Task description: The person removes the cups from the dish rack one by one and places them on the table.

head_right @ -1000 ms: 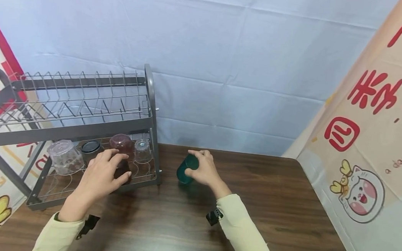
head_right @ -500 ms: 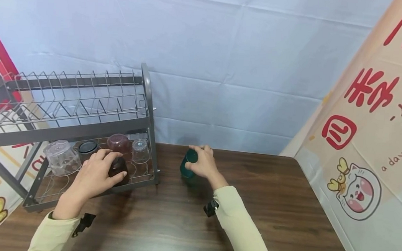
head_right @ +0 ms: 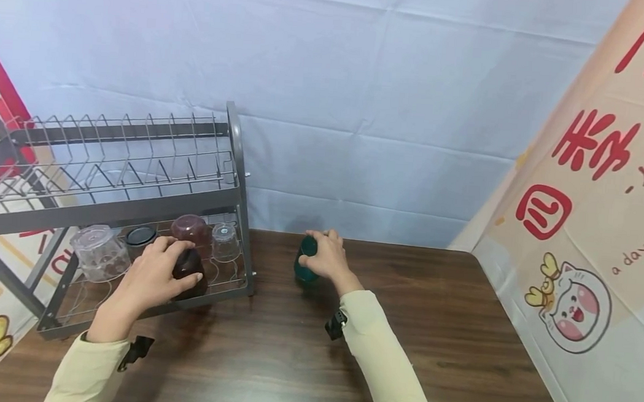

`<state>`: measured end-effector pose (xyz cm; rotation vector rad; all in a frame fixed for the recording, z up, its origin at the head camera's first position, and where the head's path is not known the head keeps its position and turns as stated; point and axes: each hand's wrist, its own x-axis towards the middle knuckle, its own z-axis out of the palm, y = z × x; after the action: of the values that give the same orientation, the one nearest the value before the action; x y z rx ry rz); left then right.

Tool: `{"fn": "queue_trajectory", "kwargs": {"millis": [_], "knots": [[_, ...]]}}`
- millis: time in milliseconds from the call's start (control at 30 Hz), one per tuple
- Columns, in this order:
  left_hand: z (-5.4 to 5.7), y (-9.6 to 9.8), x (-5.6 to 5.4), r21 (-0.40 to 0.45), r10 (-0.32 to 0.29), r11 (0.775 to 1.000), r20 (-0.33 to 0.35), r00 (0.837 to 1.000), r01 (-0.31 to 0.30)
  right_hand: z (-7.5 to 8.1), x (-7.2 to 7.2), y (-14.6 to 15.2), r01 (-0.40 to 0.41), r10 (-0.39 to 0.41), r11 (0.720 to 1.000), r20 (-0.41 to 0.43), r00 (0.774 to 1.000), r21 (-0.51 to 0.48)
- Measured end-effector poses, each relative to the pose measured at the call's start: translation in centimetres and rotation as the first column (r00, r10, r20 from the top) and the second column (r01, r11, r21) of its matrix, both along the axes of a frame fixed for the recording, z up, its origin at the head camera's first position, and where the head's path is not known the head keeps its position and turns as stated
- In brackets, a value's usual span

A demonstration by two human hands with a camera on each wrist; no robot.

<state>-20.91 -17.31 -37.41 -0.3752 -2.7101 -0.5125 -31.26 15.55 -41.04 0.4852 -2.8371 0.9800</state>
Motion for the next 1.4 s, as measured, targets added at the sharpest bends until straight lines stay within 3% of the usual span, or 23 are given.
{"fn": "queue_trajectory", "kwargs": {"millis": [300, 733, 1400], "knots": [[-0.4, -0.1, -0.4, 0.048, -0.021, 0.999, 0.032, 0.999, 0.020, -0.6, -1.0, 0.0, 0.005, -0.006, 0.999, 0.030, 1.000, 0.038], [-0.9, -0.2, -0.6, 0.061, -0.021, 0.998, 0.010, 1.000, 0.020, -1.2, -2.4, 0.0, -0.019, 0.015, 0.995, 0.041, 0.999, 0.098], [-1.0, -0.2, -0.5, 0.053, -0.017, 0.998, -0.014, 1.000, 0.018, -1.9, -2.7, -0.1, -0.043, 0.045, 0.991, -0.013, 0.999, 0.128]]}}
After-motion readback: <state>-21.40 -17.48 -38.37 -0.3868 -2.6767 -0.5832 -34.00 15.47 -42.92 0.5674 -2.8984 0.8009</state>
